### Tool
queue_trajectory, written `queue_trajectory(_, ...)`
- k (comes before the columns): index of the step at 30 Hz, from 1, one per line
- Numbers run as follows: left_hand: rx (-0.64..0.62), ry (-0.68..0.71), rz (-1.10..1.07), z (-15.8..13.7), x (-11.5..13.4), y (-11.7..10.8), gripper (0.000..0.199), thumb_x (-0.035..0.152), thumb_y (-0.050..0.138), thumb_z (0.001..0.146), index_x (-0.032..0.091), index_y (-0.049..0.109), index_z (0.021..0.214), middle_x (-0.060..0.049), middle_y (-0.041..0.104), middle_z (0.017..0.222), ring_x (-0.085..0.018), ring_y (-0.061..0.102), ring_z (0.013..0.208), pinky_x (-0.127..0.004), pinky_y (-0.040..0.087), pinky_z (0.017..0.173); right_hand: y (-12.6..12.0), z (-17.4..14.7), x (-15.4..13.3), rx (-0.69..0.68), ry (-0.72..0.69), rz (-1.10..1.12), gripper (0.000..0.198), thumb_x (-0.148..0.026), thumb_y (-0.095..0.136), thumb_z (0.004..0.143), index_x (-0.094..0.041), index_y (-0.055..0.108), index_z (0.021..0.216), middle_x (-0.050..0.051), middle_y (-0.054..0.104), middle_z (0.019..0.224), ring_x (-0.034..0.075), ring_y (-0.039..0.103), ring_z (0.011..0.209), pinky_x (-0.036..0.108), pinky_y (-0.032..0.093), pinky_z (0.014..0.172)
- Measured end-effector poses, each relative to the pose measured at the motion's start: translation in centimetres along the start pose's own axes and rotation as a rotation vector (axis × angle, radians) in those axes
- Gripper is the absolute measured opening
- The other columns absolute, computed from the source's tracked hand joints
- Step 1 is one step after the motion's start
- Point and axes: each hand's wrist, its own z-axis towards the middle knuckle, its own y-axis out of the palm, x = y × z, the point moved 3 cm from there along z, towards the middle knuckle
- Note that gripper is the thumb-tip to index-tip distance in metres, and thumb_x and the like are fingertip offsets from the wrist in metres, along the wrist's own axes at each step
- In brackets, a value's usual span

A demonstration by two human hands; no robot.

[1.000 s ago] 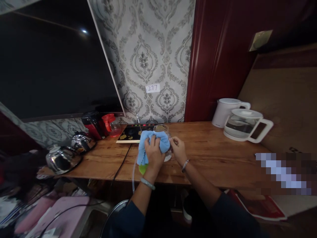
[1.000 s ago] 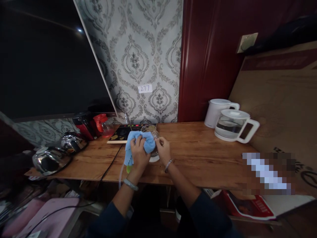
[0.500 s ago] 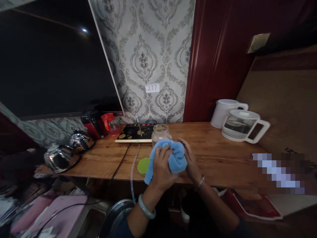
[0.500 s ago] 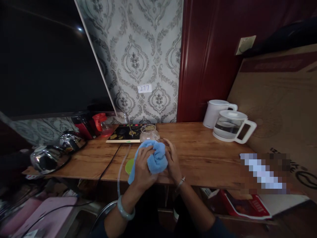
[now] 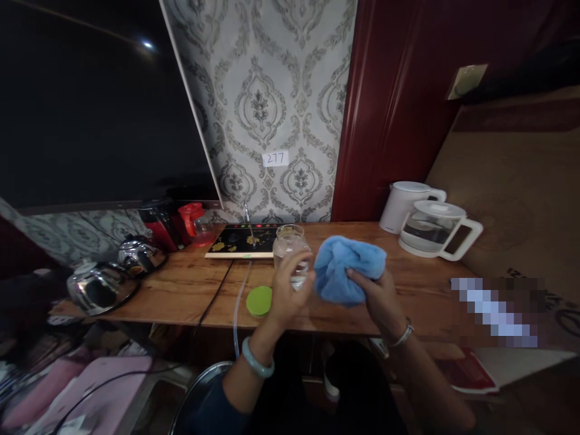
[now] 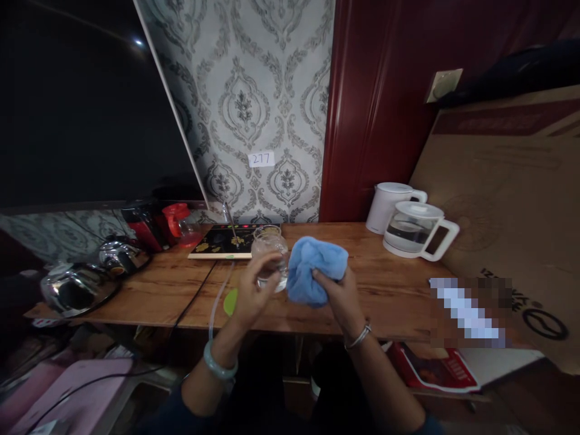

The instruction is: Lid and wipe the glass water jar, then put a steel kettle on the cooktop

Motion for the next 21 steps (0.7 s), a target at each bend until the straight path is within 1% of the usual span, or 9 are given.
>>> queue_trajectory(1, 0.141, -0.009, 0.065, 0.7, -1.0, -1.1, 0.03, 0.036, 0.056, 0.091, 0.022, 0.064, 0.117, -0.01, 0.064, 0.124, -0.024, 0.056, 0.122, -0.044, 0.043, 0.108, 0.0, 1.0, -0.3, 0.021, -0.062, -0.032, 0.041, -0.043, 0.082, 0.066, -0.018, 0.073, 0.098, 0.009, 0.076, 0.098, 0.028, 0.069, 0.092, 0.048, 0.055, 0.088)
queue_trajectory(3, 0.365, -0.036, 0.168, 2.0, -3.3, -2.6, 0.034, 0.037, 0.058, 0.09, 0.021, 0.062, 0.119, -0.011, 0.062, 0.126, -0.024, 0.055, 0.123, -0.044, 0.04, 0.11, 0.6, 3.2, -0.6, 0.027, -0.166, -0.081, 0.045, -0.043, 0.079, 0.069, -0.017, 0.07, 0.105, 0.01, 0.074, 0.105, 0.028, 0.068, 0.097, 0.05, 0.052, 0.093)
queue_trajectory(4, 0.411, -0.056, 0.194, 2.7, -4.6, -2.9, 0.039, 0.039, 0.06, 0.088, 0.02, 0.06, 0.123, -0.012, 0.061, 0.13, -0.025, 0.054, 0.125, -0.044, 0.039, 0.111, 1.2, 4.3, -0.4, 0.021, -0.207, -0.1, 0.048, -0.043, 0.078, 0.07, -0.017, 0.069, 0.109, 0.01, 0.073, 0.11, 0.029, 0.067, 0.101, 0.05, 0.051, 0.095)
queue_trajectory(6, 0.404, -0.147, 0.192, 4.0, -7.3, -2.9, 0.049, 0.042, 0.062, 0.086, 0.019, 0.056, 0.129, -0.014, 0.057, 0.136, -0.026, 0.051, 0.13, -0.044, 0.037, 0.114, 2.8, 6.5, 0.3, -0.022, -0.274, -0.126, 0.053, -0.045, 0.076, 0.071, -0.018, 0.066, 0.115, 0.011, 0.069, 0.118, 0.029, 0.063, 0.11, 0.051, 0.046, 0.102)
queue_trajectory(8, 0.365, -0.248, 0.15, 5.1, -9.5, -2.1, 0.052, 0.042, 0.061, 0.086, 0.017, 0.055, 0.131, -0.016, 0.058, 0.137, -0.027, 0.052, 0.129, -0.045, 0.037, 0.113, 5.0, 8.1, 1.7, -0.115, -0.321, -0.156, 0.052, -0.047, 0.075, 0.071, -0.02, 0.067, 0.115, 0.011, 0.066, 0.126, 0.029, 0.057, 0.12, 0.048, 0.038, 0.11)
queue_trajectory(11, 0.343, -0.35, 0.136, 5.8, -11.4, -0.8, 0.048, 0.04, 0.054, 0.09, 0.015, 0.055, 0.131, -0.017, 0.061, 0.133, -0.028, 0.056, 0.125, -0.045, 0.04, 0.11, 8.2, 9.1, 4.6, -0.345, -0.277, -0.171, 0.053, -0.053, 0.075, 0.07, -0.021, 0.069, 0.113, 0.011, 0.065, 0.127, 0.029, 0.056, 0.122, 0.046, 0.038, 0.111)
queue_trajectory(12, 0.348, -0.366, 0.154, 5.9, -11.6, -0.4, 0.047, 0.039, 0.051, 0.091, 0.016, 0.055, 0.131, -0.016, 0.063, 0.131, -0.028, 0.057, 0.124, -0.045, 0.041, 0.11, 8.8, 9.2, 5.5, -0.348, -0.256, -0.164, 0.056, -0.053, 0.076, 0.068, -0.021, 0.069, 0.113, 0.011, 0.064, 0.129, 0.029, 0.055, 0.123, 0.046, 0.037, 0.112)
queue_trajectory(16, 0.396, -0.355, 0.27, 5.5, -11.7, 0.3, 0.046, 0.038, 0.045, 0.093, 0.017, 0.055, 0.133, -0.015, 0.065, 0.129, -0.027, 0.059, 0.123, -0.043, 0.042, 0.108, 9.0, 9.7, 8.4, -0.301, -0.085, -0.086, 0.05, -0.054, 0.068, 0.074, -0.02, 0.07, 0.111, 0.01, 0.069, 0.121, 0.028, 0.06, 0.116, 0.045, 0.044, 0.105)
queue_trajectory(21, 0.419, -0.325, 0.361, 5.3, -11.6, 0.5, 0.048, 0.037, 0.04, 0.093, 0.015, 0.055, 0.133, -0.015, 0.066, 0.127, -0.027, 0.061, 0.12, -0.041, 0.045, 0.104, 8.0, 11.3, 9.9, -0.288, 0.091, -0.179, 0.03, -0.042, 0.071, 0.068, -0.018, 0.072, 0.086, 0.006, 0.075, 0.094, 0.027, 0.066, 0.095, 0.042, 0.051, 0.093)
